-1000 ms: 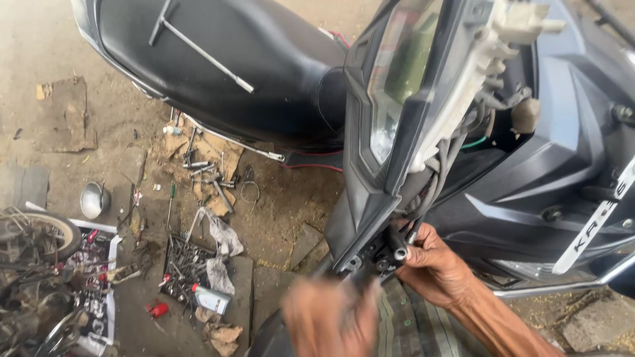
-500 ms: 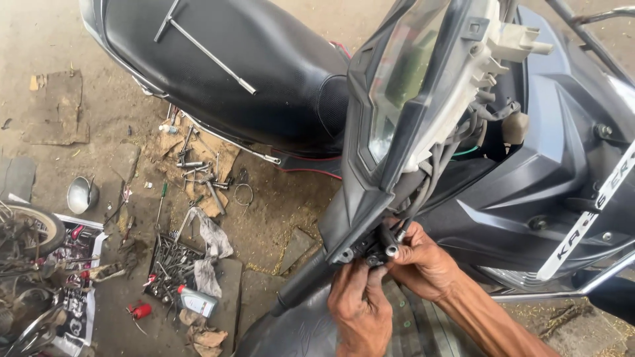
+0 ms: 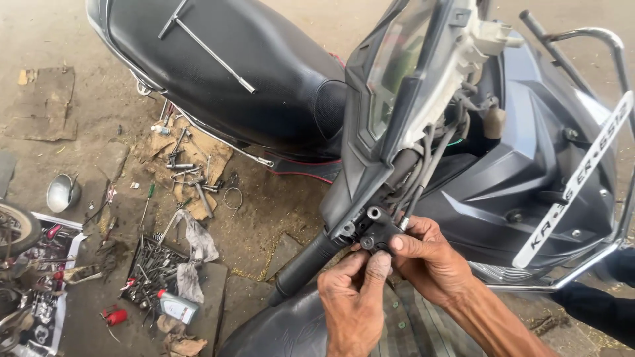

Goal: The person repairs the handlebar assembly of a scooter parked on a roadside. They use a long wrench on a bolt, then work by hand to loosen, reposition and tighten the brake lever and handlebar clamp components, handling small bolts and fasteners from the ground beside the scooter.

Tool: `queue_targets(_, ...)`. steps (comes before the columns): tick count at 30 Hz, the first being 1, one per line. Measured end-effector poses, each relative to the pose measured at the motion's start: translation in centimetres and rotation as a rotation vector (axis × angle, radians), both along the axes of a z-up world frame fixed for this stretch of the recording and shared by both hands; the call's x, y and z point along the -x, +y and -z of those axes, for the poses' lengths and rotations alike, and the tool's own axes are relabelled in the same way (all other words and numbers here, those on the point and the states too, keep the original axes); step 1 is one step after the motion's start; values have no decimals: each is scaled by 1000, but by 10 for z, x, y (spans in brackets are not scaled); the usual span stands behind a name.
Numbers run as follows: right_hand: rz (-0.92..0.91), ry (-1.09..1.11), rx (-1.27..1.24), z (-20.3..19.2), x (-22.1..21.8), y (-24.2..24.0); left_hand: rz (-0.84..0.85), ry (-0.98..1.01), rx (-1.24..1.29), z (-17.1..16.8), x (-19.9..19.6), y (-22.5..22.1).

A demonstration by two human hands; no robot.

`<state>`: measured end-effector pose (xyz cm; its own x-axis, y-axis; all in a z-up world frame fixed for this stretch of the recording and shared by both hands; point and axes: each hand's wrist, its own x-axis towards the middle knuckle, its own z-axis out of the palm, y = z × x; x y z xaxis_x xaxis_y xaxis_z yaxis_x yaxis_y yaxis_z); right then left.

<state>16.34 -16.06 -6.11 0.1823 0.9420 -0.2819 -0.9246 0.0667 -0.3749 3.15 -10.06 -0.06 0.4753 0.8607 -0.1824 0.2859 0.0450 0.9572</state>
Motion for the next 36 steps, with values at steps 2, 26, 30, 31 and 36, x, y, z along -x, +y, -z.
queue_targets(2, 17, -29, 34, -6, 2, -1, -6, 50, 92, -1, 2, -1)
queue_targets(26, -31, 115, 67, 30, 7, 10, 191, 238, -75, -14, 26, 32)
queue_targets(30, 12, 133, 87, 38, 6, 9, 17, 437, -926, -28, 35, 38)
queue_targets(31, 33, 136, 84, 42, 5, 8, -23, 524, -1065, -41, 30, 45)
queue_targets(36, 57, 128, 88, 37, 4, 14, 266, 718, -813, 1, 34, 68)
